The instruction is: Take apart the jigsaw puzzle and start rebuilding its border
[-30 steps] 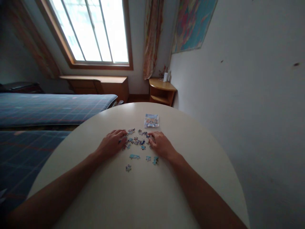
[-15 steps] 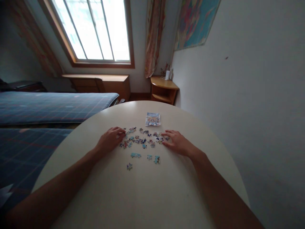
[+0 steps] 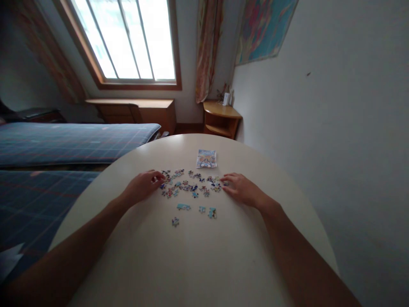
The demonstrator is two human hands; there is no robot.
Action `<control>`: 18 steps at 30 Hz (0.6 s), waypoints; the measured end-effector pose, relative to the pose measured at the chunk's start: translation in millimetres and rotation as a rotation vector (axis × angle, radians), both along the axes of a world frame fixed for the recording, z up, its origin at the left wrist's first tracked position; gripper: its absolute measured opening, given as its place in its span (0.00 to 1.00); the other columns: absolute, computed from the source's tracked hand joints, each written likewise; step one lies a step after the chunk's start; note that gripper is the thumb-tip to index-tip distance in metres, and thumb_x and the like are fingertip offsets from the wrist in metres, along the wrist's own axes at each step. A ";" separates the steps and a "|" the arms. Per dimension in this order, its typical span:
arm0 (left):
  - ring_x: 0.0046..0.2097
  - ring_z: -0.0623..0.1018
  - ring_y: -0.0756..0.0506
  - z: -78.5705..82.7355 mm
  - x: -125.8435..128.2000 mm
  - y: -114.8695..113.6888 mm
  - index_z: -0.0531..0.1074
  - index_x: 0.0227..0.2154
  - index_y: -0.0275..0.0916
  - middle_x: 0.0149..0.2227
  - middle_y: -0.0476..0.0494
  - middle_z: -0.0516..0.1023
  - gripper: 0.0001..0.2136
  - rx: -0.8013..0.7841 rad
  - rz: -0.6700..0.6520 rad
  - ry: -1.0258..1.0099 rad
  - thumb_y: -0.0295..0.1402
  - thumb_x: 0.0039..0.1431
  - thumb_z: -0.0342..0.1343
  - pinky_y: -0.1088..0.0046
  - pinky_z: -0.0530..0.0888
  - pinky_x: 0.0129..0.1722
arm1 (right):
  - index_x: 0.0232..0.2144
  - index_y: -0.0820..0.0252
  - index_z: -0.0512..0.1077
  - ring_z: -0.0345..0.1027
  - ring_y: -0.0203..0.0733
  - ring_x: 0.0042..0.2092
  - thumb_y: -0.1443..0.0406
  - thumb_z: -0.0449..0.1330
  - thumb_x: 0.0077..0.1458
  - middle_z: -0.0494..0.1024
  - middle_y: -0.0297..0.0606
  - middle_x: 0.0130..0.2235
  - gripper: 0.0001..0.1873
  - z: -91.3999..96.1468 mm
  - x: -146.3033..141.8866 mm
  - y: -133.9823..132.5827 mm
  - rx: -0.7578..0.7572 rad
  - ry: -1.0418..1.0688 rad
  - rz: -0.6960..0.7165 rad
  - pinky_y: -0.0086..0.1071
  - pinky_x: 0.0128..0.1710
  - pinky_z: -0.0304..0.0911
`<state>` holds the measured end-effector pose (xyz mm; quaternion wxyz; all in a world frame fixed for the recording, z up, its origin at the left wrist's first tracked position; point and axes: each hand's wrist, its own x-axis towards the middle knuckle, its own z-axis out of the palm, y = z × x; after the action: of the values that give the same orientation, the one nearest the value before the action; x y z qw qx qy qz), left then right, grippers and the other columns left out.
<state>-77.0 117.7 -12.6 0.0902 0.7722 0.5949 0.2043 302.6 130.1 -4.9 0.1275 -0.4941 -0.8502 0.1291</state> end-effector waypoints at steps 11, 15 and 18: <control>0.47 0.75 0.40 -5.6 7.4 2.2 0.79 0.40 0.43 0.44 0.41 0.77 0.10 0.125 -0.167 0.063 0.38 0.62 0.55 0.60 0.72 0.51 | 0.55 0.63 0.72 0.67 0.52 0.58 0.59 0.55 0.59 0.73 0.51 0.57 0.24 -4.5 -8.8 -3.3 0.004 -0.056 -0.044 0.46 0.60 0.60; 0.46 0.75 0.39 -1.3 3.8 -0.5 0.77 0.37 0.42 0.43 0.42 0.77 0.08 0.097 -0.121 0.099 0.35 0.61 0.55 0.59 0.72 0.51 | 0.58 0.63 0.69 0.62 0.52 0.62 0.58 0.50 0.63 0.69 0.50 0.61 0.26 -13.2 -7.7 -11.2 0.055 -0.058 -0.068 0.48 0.64 0.55; 0.47 0.75 0.39 -1.1 2.5 -1.8 0.77 0.39 0.41 0.44 0.41 0.78 0.08 0.104 -0.097 0.115 0.35 0.61 0.54 0.58 0.72 0.50 | 0.58 0.61 0.69 0.61 0.52 0.63 0.58 0.50 0.63 0.69 0.49 0.61 0.25 -16.2 -4.5 -13.8 0.070 -0.029 -0.049 0.49 0.63 0.55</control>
<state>-74.5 115.9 -13.7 0.0254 0.8142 0.5495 0.1857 298.1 116.2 -21.1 0.1354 -0.5120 -0.8436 0.0891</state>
